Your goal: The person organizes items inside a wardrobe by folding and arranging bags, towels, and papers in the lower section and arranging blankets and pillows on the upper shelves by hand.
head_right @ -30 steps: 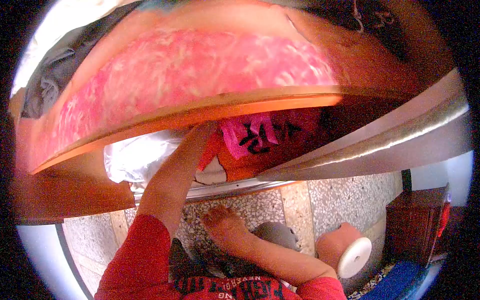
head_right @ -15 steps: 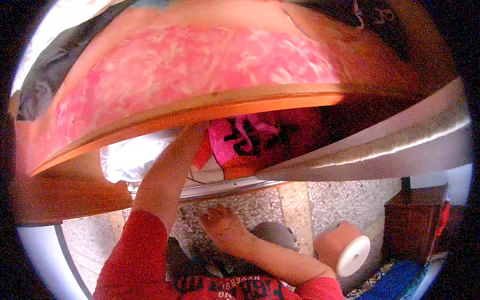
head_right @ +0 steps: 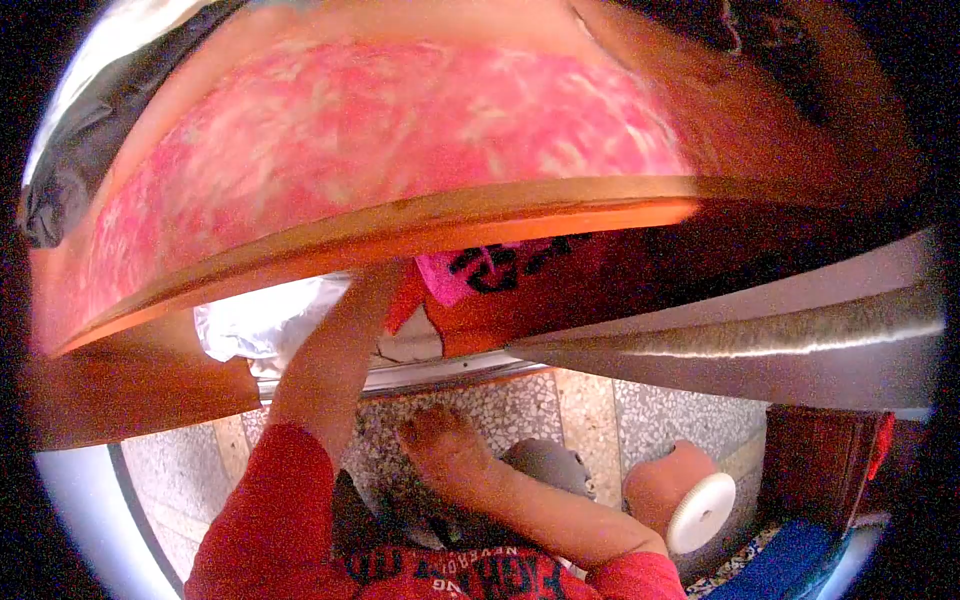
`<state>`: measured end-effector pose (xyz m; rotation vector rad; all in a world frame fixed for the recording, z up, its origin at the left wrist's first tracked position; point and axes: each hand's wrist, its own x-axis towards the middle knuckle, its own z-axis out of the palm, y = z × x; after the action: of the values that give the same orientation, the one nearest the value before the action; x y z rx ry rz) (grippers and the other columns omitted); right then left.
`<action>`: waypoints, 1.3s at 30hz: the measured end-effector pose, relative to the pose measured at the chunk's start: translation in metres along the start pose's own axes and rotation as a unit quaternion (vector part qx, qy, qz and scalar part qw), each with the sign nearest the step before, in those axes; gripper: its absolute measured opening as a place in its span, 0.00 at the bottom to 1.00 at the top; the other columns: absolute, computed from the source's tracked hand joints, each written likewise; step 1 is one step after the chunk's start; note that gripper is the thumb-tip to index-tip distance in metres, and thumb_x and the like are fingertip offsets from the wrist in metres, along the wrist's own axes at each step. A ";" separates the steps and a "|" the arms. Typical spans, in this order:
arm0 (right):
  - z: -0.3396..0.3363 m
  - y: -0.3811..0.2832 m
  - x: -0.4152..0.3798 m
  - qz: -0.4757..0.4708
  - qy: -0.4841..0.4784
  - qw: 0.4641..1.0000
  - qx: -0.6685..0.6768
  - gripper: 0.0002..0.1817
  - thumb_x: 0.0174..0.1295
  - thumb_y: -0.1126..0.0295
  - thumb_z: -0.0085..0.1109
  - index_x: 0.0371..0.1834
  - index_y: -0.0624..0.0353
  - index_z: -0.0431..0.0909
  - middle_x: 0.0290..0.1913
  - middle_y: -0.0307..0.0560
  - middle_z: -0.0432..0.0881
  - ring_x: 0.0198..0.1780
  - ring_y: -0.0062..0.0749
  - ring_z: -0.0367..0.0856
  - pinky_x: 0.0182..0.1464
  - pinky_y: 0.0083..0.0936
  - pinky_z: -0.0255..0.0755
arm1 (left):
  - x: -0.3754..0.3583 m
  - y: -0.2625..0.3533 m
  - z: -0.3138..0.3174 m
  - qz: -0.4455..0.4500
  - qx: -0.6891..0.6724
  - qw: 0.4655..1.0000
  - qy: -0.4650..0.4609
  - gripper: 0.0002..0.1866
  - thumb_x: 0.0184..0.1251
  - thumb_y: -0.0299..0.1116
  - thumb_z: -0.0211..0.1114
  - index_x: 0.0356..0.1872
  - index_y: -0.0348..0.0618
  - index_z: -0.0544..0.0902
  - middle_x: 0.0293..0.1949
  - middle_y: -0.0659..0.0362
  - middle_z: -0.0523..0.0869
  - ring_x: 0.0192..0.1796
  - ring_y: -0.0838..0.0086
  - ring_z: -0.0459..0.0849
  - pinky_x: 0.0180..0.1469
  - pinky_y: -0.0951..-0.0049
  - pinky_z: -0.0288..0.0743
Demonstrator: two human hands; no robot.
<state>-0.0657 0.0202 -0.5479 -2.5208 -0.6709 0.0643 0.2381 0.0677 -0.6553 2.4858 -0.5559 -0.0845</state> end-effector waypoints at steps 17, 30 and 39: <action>0.003 0.009 -0.003 -0.010 0.009 1.000 0.003 0.16 0.53 0.68 0.58 0.44 0.62 0.74 0.41 0.50 0.76 0.46 0.46 0.76 0.47 0.39 0.73 | -0.005 -0.059 -0.039 0.029 0.151 0.985 -0.081 0.15 0.70 0.35 0.51 0.49 0.37 0.78 0.44 0.48 0.82 0.48 0.59 0.81 0.53 0.61 0.74; 0.001 0.009 -0.005 -0.005 -0.001 1.000 0.007 0.16 0.52 0.68 0.60 0.44 0.61 0.74 0.40 0.48 0.75 0.44 0.43 0.76 0.44 0.36 0.74 | -0.014 -0.106 -0.083 -0.039 0.153 0.984 -0.082 0.15 0.70 0.36 0.50 0.49 0.36 0.78 0.44 0.47 0.82 0.49 0.58 0.81 0.53 0.60 0.73; -0.006 0.010 -0.005 0.002 -0.008 0.997 0.073 0.14 0.53 0.69 0.60 0.42 0.61 0.74 0.41 0.49 0.76 0.43 0.46 0.76 0.46 0.40 0.73 | 0.011 -0.075 -0.062 -0.018 0.123 0.989 -0.083 0.16 0.71 0.36 0.49 0.49 0.36 0.78 0.44 0.46 0.82 0.49 0.58 0.81 0.54 0.59 0.73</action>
<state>-0.0647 0.0076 -0.5477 -2.3825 -0.6443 0.1296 0.2871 0.1515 -0.6453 2.7475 -0.6223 -0.2545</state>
